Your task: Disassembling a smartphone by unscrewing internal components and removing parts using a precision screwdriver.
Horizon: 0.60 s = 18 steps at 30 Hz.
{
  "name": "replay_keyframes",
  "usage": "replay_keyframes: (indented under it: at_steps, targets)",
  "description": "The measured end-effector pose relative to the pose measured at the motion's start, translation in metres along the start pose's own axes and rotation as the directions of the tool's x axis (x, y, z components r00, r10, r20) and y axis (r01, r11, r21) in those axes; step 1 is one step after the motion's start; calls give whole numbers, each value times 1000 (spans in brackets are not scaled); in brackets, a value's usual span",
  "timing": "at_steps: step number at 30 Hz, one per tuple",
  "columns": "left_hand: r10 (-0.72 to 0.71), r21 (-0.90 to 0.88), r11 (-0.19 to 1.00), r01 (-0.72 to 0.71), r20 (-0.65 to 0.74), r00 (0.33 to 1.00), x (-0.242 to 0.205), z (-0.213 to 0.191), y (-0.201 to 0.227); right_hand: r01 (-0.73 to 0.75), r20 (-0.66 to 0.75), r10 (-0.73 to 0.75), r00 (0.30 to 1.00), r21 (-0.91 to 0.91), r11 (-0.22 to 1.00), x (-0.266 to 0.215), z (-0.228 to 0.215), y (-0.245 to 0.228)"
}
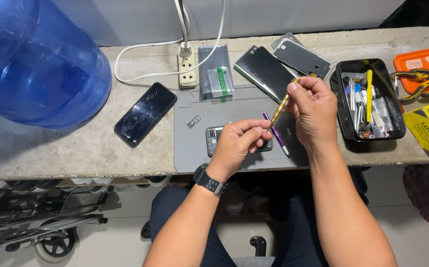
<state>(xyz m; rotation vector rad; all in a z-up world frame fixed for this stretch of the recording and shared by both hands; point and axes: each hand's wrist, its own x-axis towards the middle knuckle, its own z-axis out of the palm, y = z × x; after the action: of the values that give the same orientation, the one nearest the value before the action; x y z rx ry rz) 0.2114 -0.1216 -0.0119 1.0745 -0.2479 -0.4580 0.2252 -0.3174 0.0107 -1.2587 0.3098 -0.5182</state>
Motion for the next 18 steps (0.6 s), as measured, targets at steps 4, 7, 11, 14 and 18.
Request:
replay_keyframes:
  at_steps: [4,7,11,14,18]
  targets:
    - [5,25,1000,-4,-3,1000,1,3,2,13,31,-13,999,-3,1000,-7,-1,0]
    - [17,96,995,-18,13,1000,3,5,-2,62,113,-49,992,-120,991,-18,3,-6]
    - [40,100,994,-33,-69,997,7,-2,-3,166,322,44,946,-595,786,-33,-1,-35]
    - [93,104,991,-79,-146,985,12,-7,8,358,409,197,891,-900,249,-43,-3,-35]
    - [128,82,990,-112,-241,962,13,-9,16,442,428,266,864,-897,8,-52,5,-21]
